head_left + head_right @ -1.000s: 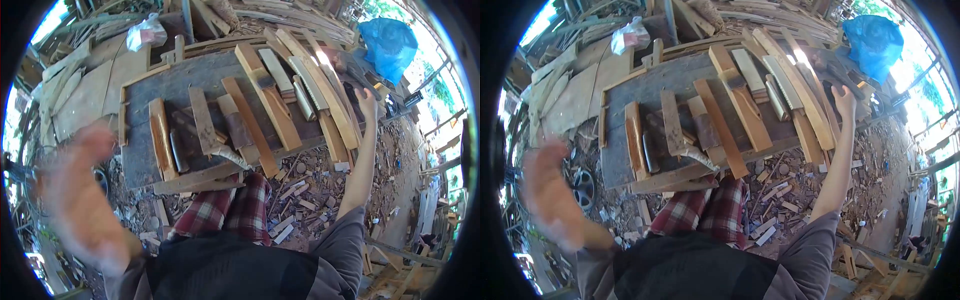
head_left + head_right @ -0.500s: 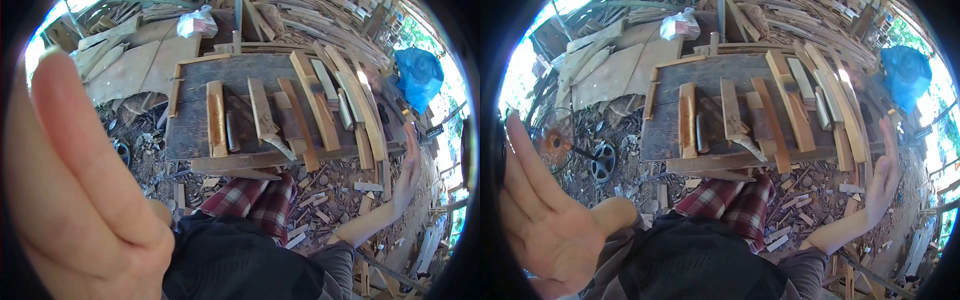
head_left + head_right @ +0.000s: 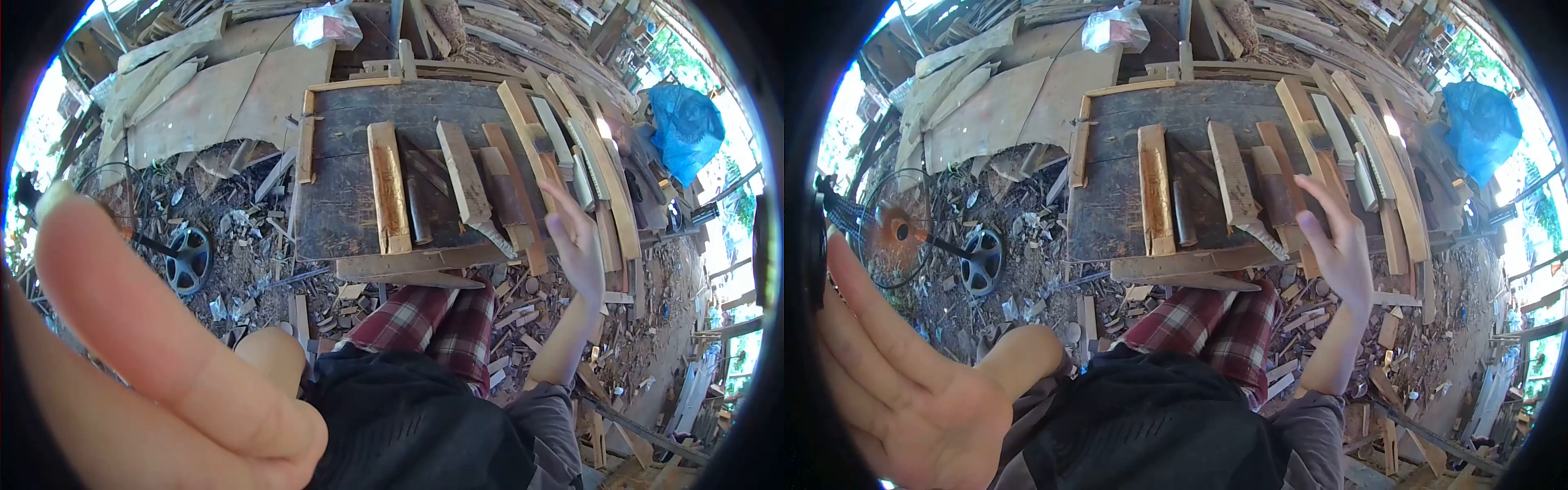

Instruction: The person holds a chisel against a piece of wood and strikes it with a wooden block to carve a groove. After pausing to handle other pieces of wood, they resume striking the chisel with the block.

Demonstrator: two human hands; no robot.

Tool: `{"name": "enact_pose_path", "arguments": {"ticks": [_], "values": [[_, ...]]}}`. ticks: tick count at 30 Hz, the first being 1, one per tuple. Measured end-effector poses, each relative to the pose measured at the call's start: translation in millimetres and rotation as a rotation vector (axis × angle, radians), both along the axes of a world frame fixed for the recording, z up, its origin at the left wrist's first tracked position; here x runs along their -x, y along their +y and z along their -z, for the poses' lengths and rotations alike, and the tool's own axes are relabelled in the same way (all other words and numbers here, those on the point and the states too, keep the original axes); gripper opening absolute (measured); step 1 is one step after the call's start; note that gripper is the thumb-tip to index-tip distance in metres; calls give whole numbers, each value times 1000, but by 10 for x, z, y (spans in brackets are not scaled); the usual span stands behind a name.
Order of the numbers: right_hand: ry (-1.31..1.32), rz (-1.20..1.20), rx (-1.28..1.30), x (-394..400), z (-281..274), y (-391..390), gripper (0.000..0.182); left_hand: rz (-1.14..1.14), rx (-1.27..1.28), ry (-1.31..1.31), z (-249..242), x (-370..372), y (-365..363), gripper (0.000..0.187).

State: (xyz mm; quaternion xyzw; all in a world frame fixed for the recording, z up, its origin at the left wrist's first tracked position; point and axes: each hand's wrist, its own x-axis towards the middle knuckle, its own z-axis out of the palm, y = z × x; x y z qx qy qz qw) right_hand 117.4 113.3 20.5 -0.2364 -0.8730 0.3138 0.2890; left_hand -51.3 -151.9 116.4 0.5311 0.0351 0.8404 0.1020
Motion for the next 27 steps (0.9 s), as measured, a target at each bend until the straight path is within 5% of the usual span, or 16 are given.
{"name": "enact_pose_path", "arguments": {"ticks": [3, 10, 14, 15, 18, 23, 27], "values": [[-136, -30, 131, 368, 106, 9, 49, 21, -9, -20, 20, 89, -37, 70], [-324, 268, -129, 1086, 891, 143, 72, -178, 61, -105, 199, 333, -1, 70], [-475, 415, -227, 1276, 1098, 136, 72, -746, 775, 620, 1107, 828, 520, 40], [-499, 448, -247, 1292, 1119, 106, 71, -611, 960, 753, 1412, 859, 748, 47], [-395, 523, -343, 1306, 1290, 135, 64, -862, 989, 1143, 2390, 745, 1107, 54], [-191, 544, -312, 1200, 1299, 23, 61, -1004, 1050, 1277, 2464, 582, 1326, 55], [350, 418, -65, 933, 1385, -194, 54, -919, 1182, 1452, 2390, 484, 1354, 52]]}}
